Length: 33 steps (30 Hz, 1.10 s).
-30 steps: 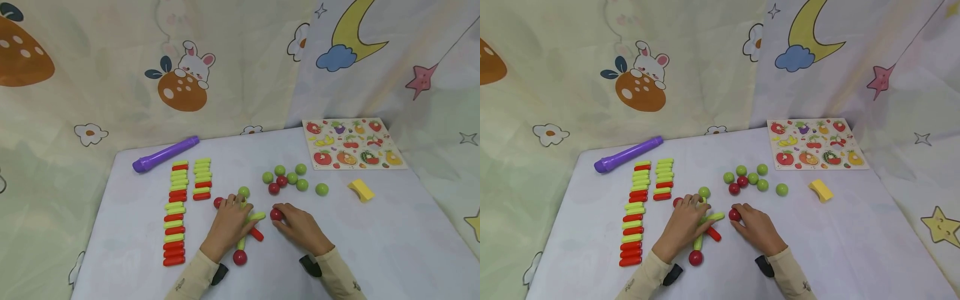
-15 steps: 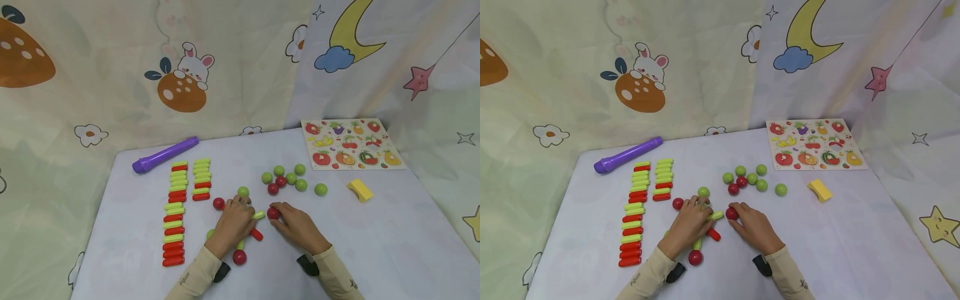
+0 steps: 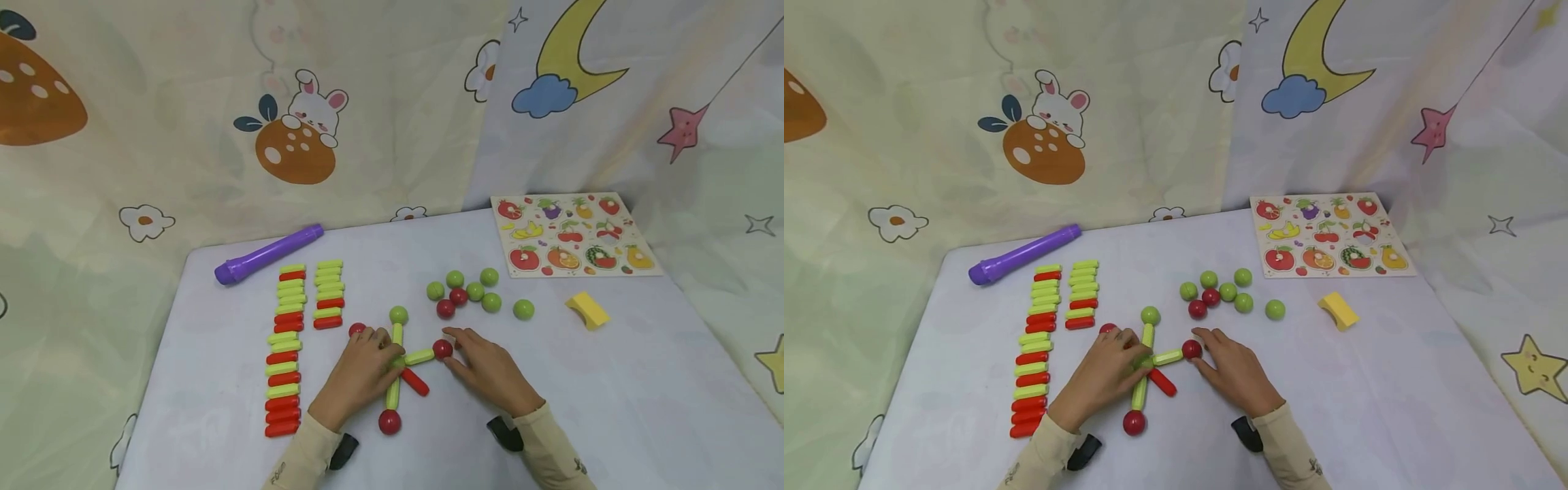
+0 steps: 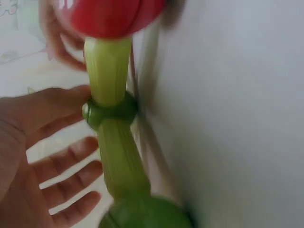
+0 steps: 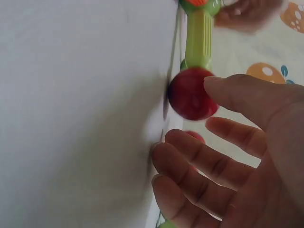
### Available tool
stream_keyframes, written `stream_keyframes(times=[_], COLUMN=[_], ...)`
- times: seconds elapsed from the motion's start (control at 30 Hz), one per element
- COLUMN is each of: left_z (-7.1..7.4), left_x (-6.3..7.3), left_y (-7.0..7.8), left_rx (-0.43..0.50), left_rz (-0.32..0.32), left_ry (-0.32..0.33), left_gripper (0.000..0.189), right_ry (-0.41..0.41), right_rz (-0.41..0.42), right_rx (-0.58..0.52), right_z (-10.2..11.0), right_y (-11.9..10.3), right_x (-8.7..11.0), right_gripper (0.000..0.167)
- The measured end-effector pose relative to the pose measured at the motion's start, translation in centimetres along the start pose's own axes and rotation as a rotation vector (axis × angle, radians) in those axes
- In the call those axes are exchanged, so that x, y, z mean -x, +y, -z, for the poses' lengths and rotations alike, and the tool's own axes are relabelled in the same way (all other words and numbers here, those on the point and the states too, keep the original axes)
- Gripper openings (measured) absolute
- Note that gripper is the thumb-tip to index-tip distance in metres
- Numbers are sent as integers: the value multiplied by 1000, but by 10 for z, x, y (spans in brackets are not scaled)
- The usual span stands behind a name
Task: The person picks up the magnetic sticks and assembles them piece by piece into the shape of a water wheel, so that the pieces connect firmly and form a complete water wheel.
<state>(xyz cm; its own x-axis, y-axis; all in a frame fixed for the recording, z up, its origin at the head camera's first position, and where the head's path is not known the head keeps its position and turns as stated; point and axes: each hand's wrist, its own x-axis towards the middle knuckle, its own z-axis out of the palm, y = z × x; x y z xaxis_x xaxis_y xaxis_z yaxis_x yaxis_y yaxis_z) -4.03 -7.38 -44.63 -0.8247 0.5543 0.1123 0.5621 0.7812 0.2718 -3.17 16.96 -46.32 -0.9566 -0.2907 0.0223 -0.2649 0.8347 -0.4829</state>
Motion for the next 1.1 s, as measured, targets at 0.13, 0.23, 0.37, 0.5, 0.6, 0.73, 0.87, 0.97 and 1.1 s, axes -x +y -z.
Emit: stream_keyframes(times=[0.13,0.23,0.37,0.5,0.6,0.73,0.87,0.97,1.1], left_z=[5,7,9,8,6,5,6,7,4], left_x=[4,3,1,0,1,3,4,3,-3], left_y=[-5,-5,-4,-2,1,5,7,7,8], left_rx=[37,56,56,15,-63,-143,-143,-128,-93], left_rz=[-7,-25,-20,-1,19,54,79,78,31], left_ry=[-48,-65,-81,-75,-55,-38,-20,3,24], left_gripper=[28,25,27,30,30,33,36,38,38], right_ry=[-1,15,87,192,275,359,360,311,232], right_rz=[-53,-75,-97,-133,-152,-179,-229,-264,-306], right_rx=[-12,-13,-4,17,39,85,153,181,183], right_z=[4,10,21,35,44,49,51,51,50], right_y=[4,9,19,33,44,56,63,65,68], right_x=[2,2,3,4,5,5,5,5,4], right_gripper=[52,47,40,35,32,31,37,42,46])
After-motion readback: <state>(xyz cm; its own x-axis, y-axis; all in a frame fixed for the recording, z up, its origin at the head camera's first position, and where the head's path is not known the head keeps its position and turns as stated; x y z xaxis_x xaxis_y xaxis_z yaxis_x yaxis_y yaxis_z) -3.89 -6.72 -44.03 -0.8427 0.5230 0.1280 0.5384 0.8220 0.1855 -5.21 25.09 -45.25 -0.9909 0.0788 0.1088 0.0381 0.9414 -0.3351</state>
